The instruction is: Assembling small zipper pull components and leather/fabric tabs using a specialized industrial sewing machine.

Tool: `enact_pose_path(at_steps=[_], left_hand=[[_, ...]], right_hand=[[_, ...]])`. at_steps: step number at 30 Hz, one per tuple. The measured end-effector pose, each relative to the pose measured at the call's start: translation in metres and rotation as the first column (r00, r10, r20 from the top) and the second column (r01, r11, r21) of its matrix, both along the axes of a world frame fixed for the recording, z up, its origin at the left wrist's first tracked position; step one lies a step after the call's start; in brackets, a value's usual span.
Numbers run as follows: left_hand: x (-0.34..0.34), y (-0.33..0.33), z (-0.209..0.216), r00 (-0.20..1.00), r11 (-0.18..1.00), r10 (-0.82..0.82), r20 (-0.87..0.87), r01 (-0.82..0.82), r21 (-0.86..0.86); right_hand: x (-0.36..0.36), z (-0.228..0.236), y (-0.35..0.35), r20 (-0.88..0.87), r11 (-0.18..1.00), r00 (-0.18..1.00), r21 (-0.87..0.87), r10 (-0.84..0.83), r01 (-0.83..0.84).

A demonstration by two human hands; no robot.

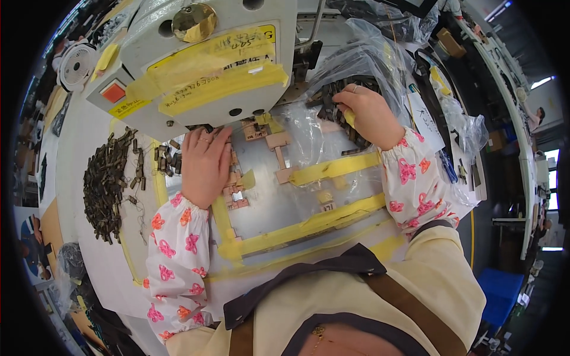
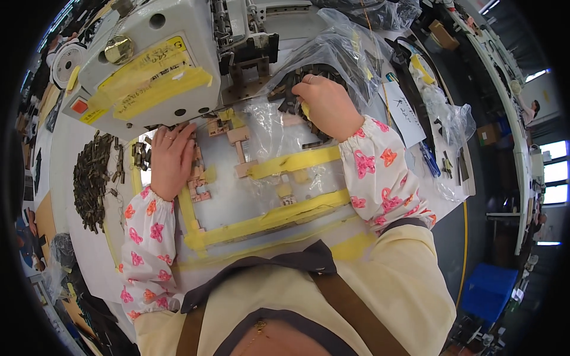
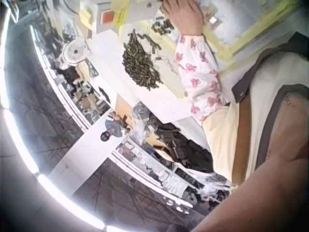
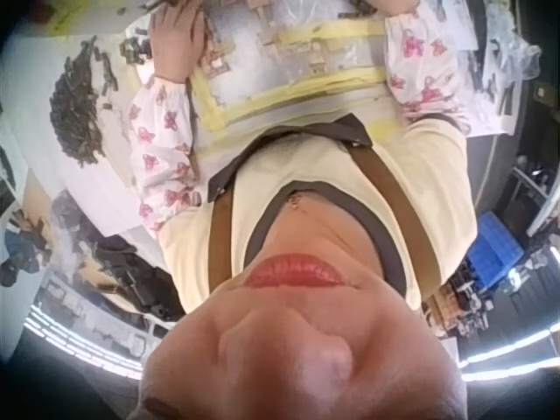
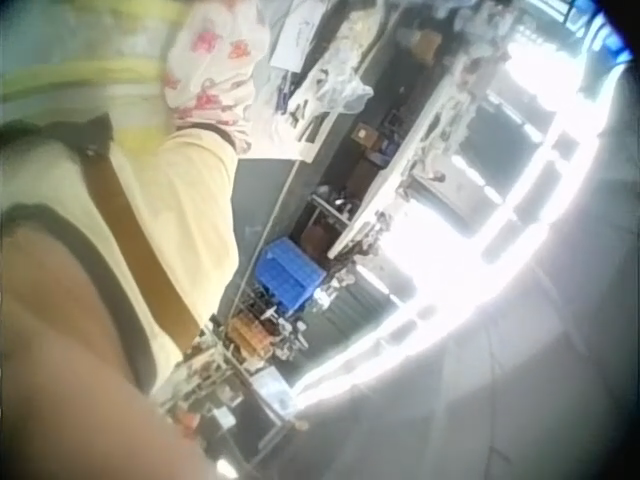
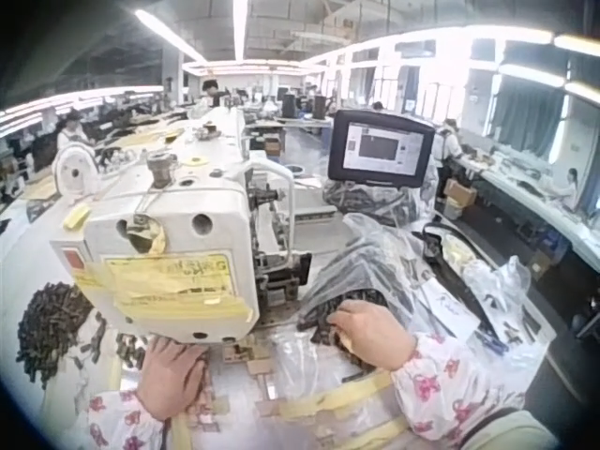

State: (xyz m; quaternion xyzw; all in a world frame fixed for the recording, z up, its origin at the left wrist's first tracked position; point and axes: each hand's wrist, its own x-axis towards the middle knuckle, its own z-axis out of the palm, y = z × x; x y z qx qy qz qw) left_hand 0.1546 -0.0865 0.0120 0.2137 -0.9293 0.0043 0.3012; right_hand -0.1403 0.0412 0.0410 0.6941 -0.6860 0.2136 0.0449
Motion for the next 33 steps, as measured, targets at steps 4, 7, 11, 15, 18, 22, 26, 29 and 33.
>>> enact_pose_path(at_steps=[4,7,11,15,18,22,26,29,33], left_hand=[[-0.019,0.001,-0.011,0.998,0.969,-0.06,-0.023,0.063,0.241],[-0.017,-0.007,-0.009,0.999,0.973,-0.031,0.014,0.027,0.229],[-0.016,-0.015,-0.01,0.996,0.985,0.04,0.079,-0.053,0.167],[-0.017,-0.016,-0.01,0.994,0.99,0.032,0.109,-0.046,0.131],[-0.014,-0.013,-0.01,0.995,0.974,0.007,0.1,-0.029,0.226],[-0.007,-0.006,-0.014,1.0,0.986,0.008,-0.027,-0.004,0.167],[-0.012,0.0,-0.014,0.973,0.914,-0.067,-0.219,0.148,0.379],[-0.014,0.002,-0.002,0.963,0.757,-0.08,-0.258,0.227,0.613],[-0.014,0.004,0.013,0.985,0.52,-0.061,-0.159,0.167,0.838]], right_hand=[[0.011,0.004,-0.003,-0.052,0.996,0.995,0.046,0.085,-0.083],[0.014,0.008,-0.003,-0.122,0.995,0.989,0.062,0.086,-0.079],[0.017,0.007,-0.003,-0.038,0.982,0.999,0.19,0.023,-0.015],[0.011,-0.005,-0.003,0.052,0.985,0.999,0.171,0.004,-0.013],[0.01,-0.008,-0.003,0.112,0.989,0.993,0.148,-0.047,0.03],[0.011,-0.006,-0.001,0.072,1.0,0.997,0.021,-0.02,0.018],[0.042,0.021,-0.003,0.432,0.986,0.9,0.119,0.052,-0.114],[0.06,0.021,-0.016,0.63,0.921,0.772,0.248,0.082,-0.3],[0.073,0.001,-0.039,0.855,0.868,0.514,0.209,0.062,-0.451]])
